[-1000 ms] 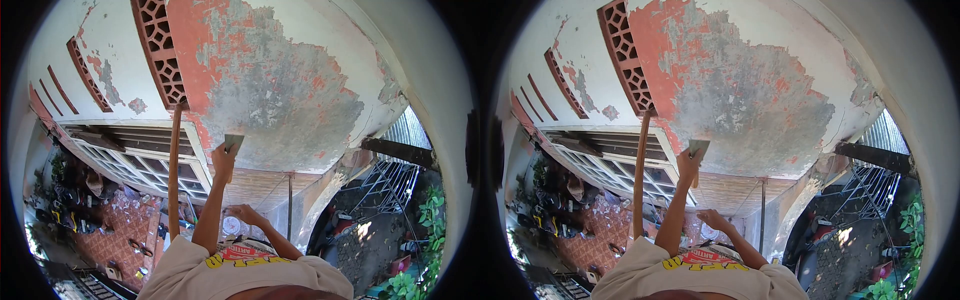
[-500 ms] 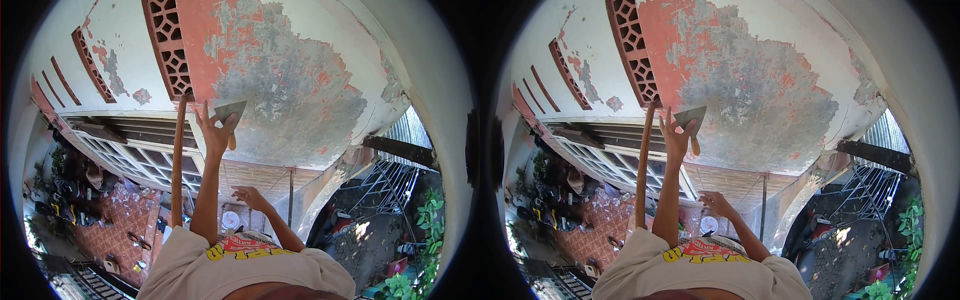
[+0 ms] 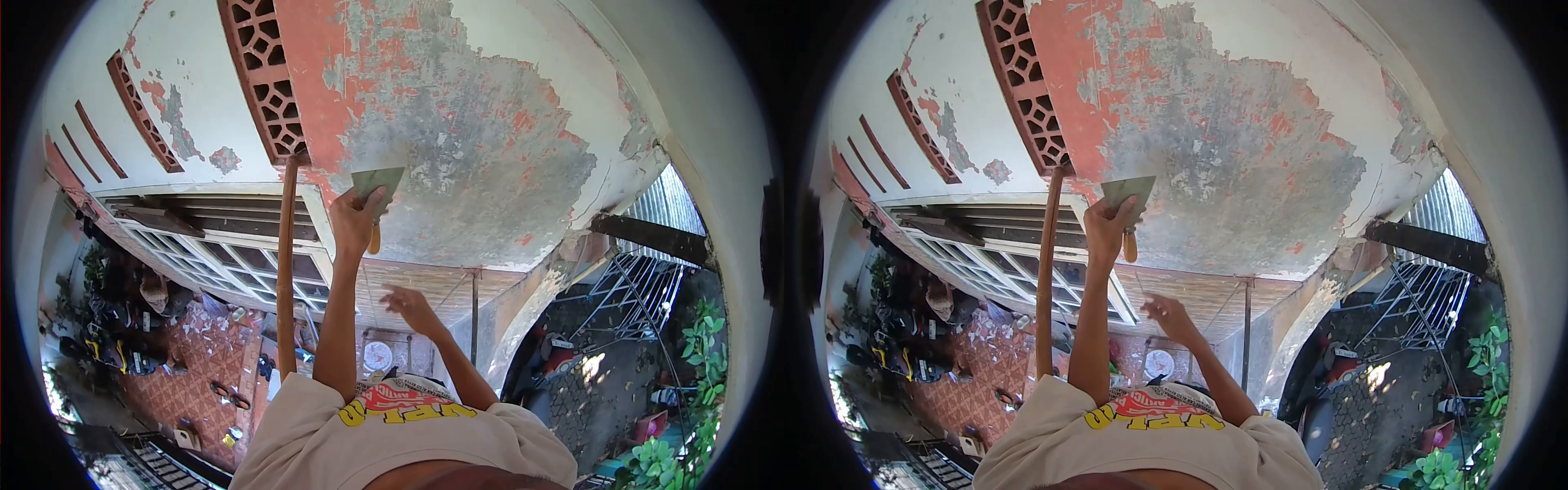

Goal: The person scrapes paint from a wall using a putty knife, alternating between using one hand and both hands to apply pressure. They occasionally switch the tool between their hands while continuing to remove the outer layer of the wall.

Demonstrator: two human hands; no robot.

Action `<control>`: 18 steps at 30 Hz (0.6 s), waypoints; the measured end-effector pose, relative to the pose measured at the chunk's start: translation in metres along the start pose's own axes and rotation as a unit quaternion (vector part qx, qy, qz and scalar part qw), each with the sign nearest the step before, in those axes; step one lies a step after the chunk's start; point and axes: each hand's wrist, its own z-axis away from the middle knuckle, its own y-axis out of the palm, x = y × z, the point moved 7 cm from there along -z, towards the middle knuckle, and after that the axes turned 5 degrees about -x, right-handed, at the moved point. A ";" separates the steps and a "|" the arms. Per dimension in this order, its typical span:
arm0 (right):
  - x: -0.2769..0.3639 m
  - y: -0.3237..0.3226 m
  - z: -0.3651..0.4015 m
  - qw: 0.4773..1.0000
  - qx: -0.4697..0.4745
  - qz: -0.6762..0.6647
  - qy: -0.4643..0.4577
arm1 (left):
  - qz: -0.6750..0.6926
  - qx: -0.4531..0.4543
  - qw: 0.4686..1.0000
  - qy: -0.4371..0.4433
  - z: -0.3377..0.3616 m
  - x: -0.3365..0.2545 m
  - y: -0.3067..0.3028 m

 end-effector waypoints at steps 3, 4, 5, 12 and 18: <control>0.027 -0.033 -0.017 0.980 -0.173 0.068 -0.063 | -0.009 0.009 0.999 0.038 0.000 -0.005 0.006; 0.051 -0.041 -0.018 0.965 -0.225 0.088 -0.104 | 0.020 0.012 0.998 0.053 0.002 -0.008 0.008; 0.075 -0.048 -0.018 0.944 -0.276 0.108 -0.145 | 0.044 0.019 0.998 0.039 0.004 -0.007 0.010; 0.134 -0.044 -0.043 0.969 -0.139 -0.115 -0.166 | 0.152 0.078 0.985 -0.032 0.016 -0.016 0.031; 0.167 -0.054 -0.050 0.962 -0.149 -0.177 -0.143 | 0.165 0.106 0.978 -0.072 0.006 -0.040 0.049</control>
